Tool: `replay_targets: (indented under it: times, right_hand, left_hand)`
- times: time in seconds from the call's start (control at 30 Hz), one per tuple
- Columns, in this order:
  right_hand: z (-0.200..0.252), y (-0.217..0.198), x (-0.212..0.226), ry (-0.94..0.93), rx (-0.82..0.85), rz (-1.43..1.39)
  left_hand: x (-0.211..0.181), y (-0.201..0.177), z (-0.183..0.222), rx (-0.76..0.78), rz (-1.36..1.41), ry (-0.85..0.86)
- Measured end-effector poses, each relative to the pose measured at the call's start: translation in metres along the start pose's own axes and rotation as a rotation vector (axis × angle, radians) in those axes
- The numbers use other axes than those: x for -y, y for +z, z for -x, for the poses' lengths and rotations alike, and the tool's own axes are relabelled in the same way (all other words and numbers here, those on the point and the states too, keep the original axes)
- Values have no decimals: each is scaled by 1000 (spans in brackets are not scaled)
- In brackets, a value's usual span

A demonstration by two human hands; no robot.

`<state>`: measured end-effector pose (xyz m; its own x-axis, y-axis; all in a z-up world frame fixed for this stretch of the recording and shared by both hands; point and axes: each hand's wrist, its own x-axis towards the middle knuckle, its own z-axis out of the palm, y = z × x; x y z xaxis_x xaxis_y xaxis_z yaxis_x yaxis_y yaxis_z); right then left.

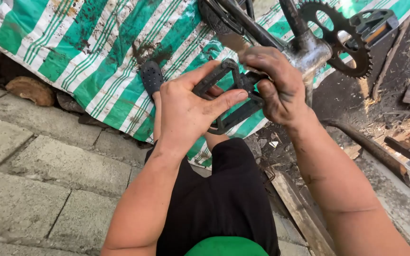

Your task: Cleaning and sanding a bicycle frame and components to remove rust and dirt.

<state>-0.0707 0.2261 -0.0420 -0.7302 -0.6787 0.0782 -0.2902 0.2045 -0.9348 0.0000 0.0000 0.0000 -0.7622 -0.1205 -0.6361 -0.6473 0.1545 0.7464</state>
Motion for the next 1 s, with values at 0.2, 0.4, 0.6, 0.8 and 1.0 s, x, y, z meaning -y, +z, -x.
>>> replay_targets:
  times: [0.2,0.4,0.6,0.8,1.0]
  right_hand:
    - [30,2,-23,-173,-123,115]
    - [60,5,-47,-304,-212,371]
    - [38,27,-33,-190,-376,409]
    - [12,9,-16,-357,-166,284]
    - [67,14,-55,-210,-203,324]
  left_hand:
    - [11,7,-3,-9,89,186]
    - [-3,-4,-10,4,28,35]
    - [-2,-3,0,35,-97,54]
    - [10,3,-7,-59,36,173]
    - [12,4,-8,-63,9,146]
